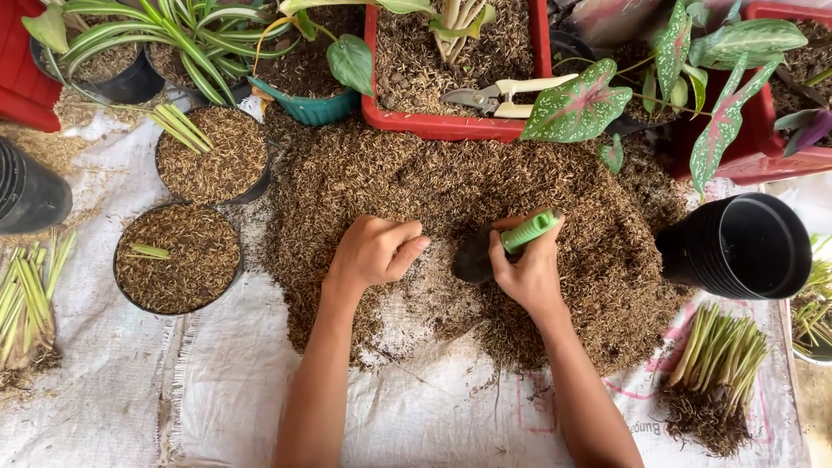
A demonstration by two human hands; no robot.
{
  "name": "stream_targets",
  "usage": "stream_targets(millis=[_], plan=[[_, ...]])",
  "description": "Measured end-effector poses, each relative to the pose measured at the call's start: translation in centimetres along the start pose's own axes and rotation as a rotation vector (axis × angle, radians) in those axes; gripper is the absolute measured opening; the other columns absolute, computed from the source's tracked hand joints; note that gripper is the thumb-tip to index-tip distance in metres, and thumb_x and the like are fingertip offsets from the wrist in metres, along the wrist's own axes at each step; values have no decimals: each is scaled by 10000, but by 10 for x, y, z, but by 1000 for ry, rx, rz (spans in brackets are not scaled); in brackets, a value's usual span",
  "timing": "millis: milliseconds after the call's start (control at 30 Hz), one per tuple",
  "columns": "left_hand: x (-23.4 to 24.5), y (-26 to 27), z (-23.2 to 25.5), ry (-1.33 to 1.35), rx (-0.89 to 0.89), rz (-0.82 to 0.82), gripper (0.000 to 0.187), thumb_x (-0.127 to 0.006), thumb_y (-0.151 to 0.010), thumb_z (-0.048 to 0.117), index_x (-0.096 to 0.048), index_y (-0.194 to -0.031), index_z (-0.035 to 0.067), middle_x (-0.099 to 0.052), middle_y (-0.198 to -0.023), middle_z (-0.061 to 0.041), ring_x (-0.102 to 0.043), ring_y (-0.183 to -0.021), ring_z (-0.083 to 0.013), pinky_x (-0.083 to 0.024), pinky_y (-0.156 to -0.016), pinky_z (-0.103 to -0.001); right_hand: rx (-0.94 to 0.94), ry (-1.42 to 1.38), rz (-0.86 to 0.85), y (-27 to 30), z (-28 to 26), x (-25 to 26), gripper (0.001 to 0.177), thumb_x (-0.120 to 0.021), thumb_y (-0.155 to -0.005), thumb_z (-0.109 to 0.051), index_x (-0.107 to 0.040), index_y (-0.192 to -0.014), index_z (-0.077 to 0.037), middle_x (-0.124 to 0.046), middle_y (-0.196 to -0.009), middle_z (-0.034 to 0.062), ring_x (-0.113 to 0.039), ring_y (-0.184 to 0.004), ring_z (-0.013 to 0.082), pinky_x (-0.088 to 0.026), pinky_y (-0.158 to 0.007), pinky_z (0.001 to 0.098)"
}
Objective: The person uses a small hand trowel to scoop soil from a large pile and fill a black plastic pot. They then place a plant cutting into the pot and cover the roots with more soil, patting it down to secure the plant.
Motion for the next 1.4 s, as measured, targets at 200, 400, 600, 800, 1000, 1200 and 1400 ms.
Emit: stream_targets(millis=[200, 400, 600, 800, 1000, 1200, 1400], plan=[[0, 1, -5, 8, 3, -3, 529, -427, -1062, 404, -450, -585, 177, -343, -362, 17, -346, -280, -152, -308, -317, -250, -14, 16, -19, -2, -3, 4, 474, -650, -900, 18, -251, -1155, -12, -725, -950, 174, -713, -804, 378, -541, -609, 505], [-3, 2, -6, 9, -8, -7, 520, -435, -1059, 389, -455, -584, 178, -348, -362, 17, -348, -279, -157, -305, -318, -258, 14, 56, 7, -3, -5, 12, 460, -653, -906, 25, -271, -1159, -9, -730, -955, 178, -717, -803, 381, -547, -618, 509], [-2, 0, -1, 13, 1, -16, 505, -447, -1049, 383, -439, -588, 176, -361, -369, -2, -358, -277, -178, -306, -322, -274, 83, -17, 45, 0, -8, -2, 489, -668, -893, 54, -278, -1180, -15, -710, -932, 185, -690, -730, 354, -556, -556, 474], [-3, 1, -4, -1, 10, -10, 505, -458, -1046, 388, -441, -590, 171, -371, -372, -11, -360, -281, -186, -307, -326, -280, 113, -42, 51, 0, -13, -16, 456, -663, -912, 33, -283, -1155, -32, -738, -927, 138, -702, -714, 295, -531, -566, 400], [-3, 1, -6, 4, 18, -12, 511, -461, -1049, 387, -458, -582, 178, -381, -370, 1, -345, -279, -167, -299, -324, -260, 120, -44, 109, -2, -12, -28, 463, -677, -908, 32, -293, -1153, -49, -718, -923, 154, -575, -517, 196, -485, -430, 336], [-2, 1, -5, 6, 16, -22, 508, -471, -1048, 372, -459, -581, 171, -385, -370, -1, -349, -278, -166, -296, -322, -262, 108, -18, 127, -4, -26, -23, 482, -714, -893, 1, -310, -1153, -31, -665, -887, 175, -559, -497, 225, -464, -393, 331], [1, -2, -3, 12, 22, -39, 515, -461, -1052, 386, -461, -581, 179, -379, -372, 12, -342, -281, -157, -293, -321, -256, 76, -22, 37, -3, -19, -25, 448, -661, -898, 21, -287, -1135, -39, -726, -935, 146, -597, -514, 227, -440, -401, 330]])
Point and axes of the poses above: each hand's wrist, its own y-axis away from the middle knuckle, its own x-axis out of the back of the hand, z = x × y, the point moved 9 cm from there along -y, towards the middle knuckle
